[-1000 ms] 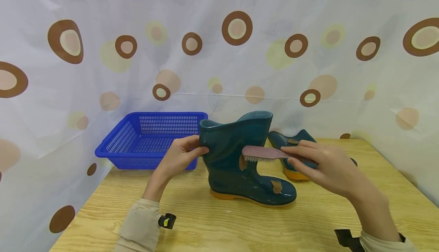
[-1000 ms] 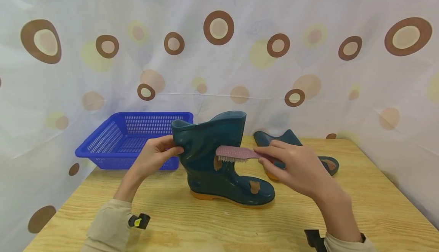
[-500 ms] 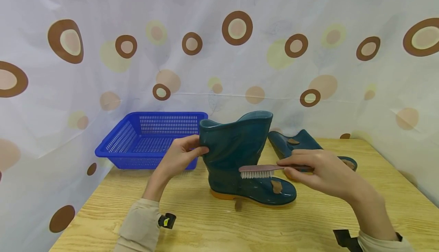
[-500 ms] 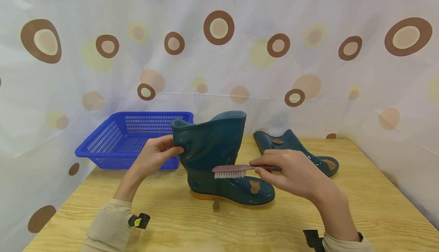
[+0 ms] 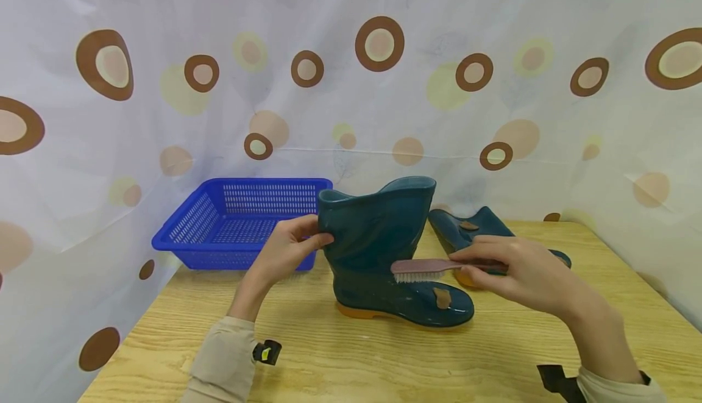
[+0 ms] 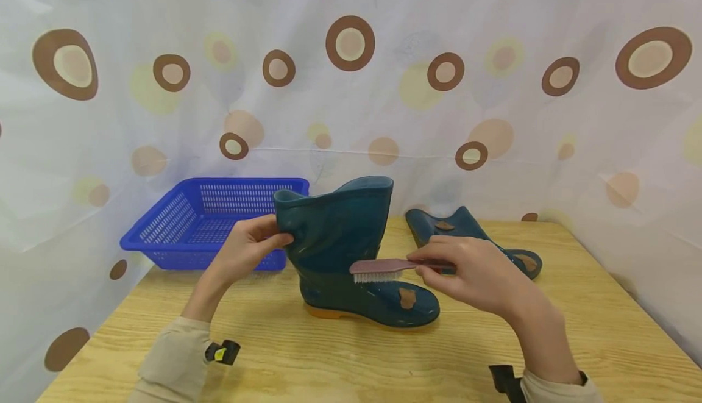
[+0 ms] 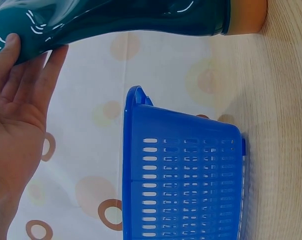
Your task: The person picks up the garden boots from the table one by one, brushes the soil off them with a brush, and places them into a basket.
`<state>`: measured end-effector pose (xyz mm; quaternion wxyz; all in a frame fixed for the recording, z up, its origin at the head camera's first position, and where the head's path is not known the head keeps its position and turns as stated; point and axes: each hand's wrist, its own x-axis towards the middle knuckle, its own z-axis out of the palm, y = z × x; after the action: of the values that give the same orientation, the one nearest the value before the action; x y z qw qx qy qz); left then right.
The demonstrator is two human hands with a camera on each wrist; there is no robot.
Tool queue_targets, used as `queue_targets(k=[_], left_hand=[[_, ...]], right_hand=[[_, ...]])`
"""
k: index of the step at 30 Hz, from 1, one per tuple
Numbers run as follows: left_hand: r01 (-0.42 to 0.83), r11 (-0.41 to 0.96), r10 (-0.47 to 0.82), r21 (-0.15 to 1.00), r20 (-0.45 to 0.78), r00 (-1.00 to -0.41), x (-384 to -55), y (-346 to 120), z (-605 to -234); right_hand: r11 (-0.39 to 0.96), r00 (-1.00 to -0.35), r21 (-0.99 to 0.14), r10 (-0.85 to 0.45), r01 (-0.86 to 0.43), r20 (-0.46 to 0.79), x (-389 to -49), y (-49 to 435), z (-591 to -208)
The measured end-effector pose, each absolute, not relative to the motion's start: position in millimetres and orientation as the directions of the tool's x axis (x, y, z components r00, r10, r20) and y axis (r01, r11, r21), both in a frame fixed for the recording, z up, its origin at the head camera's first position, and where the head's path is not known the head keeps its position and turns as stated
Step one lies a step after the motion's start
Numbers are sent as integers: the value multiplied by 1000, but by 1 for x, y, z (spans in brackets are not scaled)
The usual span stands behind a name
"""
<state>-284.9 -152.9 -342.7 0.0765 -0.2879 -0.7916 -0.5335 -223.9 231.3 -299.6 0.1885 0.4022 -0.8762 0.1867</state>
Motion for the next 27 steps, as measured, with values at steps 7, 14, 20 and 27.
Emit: queue_targets(k=[7,14,20,27], left_hand=[[533,255,374,807,426,-824,-286,-153,-342],[530,261,368,807,424,-828,-287,-153,-342],[530,282,359,800,424,-831,-289,-152,-342],[514,281,333,811,420,-844,-283,-153,-345]], right_hand=[[646,-672,-231,-606,-728,425,-225,238,-298],[658,-694,-248,-600,-711,399,-229,245,-301],[685,-740,-290,-574,-669,350,-230,249,-302],[719,-784,-317,-547,-619,293,-231,254,-302]])
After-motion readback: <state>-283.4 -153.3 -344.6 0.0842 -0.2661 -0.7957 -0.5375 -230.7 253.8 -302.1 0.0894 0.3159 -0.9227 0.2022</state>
